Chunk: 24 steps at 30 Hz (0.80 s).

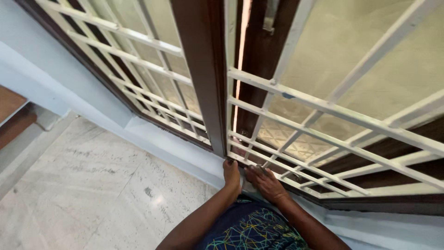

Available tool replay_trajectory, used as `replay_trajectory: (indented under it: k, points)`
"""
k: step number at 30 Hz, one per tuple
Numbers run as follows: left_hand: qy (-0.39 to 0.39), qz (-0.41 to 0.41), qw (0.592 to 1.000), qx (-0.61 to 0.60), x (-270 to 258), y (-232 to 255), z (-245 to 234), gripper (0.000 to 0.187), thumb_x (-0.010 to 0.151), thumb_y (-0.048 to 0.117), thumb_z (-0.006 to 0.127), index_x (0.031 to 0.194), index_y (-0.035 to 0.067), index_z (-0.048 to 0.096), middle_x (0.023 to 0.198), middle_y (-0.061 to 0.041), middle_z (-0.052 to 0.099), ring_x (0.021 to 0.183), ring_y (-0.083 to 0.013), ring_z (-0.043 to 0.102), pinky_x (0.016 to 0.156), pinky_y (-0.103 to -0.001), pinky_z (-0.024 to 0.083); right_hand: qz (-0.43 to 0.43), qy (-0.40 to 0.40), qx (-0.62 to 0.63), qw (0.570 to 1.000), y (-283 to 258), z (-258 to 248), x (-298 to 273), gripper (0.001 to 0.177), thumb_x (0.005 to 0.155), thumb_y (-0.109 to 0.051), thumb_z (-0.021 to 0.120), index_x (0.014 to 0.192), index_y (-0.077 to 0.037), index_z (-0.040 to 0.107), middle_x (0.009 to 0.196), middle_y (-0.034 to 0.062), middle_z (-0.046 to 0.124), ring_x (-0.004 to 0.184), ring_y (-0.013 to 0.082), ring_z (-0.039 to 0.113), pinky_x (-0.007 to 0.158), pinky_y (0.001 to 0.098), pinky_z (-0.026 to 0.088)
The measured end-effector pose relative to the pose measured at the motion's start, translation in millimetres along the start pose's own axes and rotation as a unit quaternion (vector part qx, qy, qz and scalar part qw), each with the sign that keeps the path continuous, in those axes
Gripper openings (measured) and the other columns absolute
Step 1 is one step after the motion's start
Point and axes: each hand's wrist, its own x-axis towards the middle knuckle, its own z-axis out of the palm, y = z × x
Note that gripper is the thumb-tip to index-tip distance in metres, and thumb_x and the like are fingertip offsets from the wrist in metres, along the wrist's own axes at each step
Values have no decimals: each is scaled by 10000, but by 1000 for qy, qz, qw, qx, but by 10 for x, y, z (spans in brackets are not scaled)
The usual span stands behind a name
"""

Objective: The person wipes the horizontal and vertical bars of a metal window grill using a grey cloth, moving their hands across different sections of the frame.

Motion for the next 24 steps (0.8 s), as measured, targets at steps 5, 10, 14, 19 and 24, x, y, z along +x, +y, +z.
replay_trajectory:
  k: [5, 10, 14, 19, 24]
  points:
    - [14, 47, 999, -18, 39, -196, 143, 582, 947, 192, 570, 1481, 54, 387, 1451, -130, 478, 1309, -269, 491, 1096, -383, 378, 52, 8, 45, 998, 96, -38, -625, 585, 1010, -94, 430, 1559, -292, 392, 1657, -53, 365, 1556, 197, 185, 1234, 569, -106]
    - [71, 105, 988, 87, 173, -351, 203, 716, 948, 183, 629, 1545, -5, 282, 1563, -198, 327, 1396, -321, 379, 1151, -400, 317, 159, 0, 191, 969, 164, -196, -1207, 448, 933, -109, 564, 1377, -145, 614, 1552, 1, 489, 1434, 306, 408, 1215, 523, 195]
    - [72, 84, 989, 102, 106, -247, 203, 726, 947, 191, 630, 1548, -7, 274, 1559, -207, 325, 1381, -327, 405, 1142, -398, 343, 209, -31, 194, 958, 243, -436, -1497, 420, 915, -106, 579, 1331, -134, 633, 1452, 45, 563, 1393, 277, 478, 1176, 535, 327]
    - [29, 19, 998, 54, 6, -52, 139, 652, 963, 201, 583, 1526, 24, 303, 1493, -162, 396, 1310, -296, 468, 1097, -395, 379, 418, 92, 243, 870, 255, -931, -1412, 375, 882, 14, 597, 1210, -105, 734, 1302, 114, 713, 1140, 275, 697, 925, 404, 568]
    - [25, 36, 999, 17, 160, -139, 79, 547, 973, 191, 592, 1446, -6, 400, 1357, -145, 541, 1191, -274, 545, 1023, -372, 423, 620, 165, 411, 648, 295, -1027, -691, 281, 884, -71, 666, 1151, -12, 729, 1060, 165, 758, 916, 301, 736, 793, 396, 576]
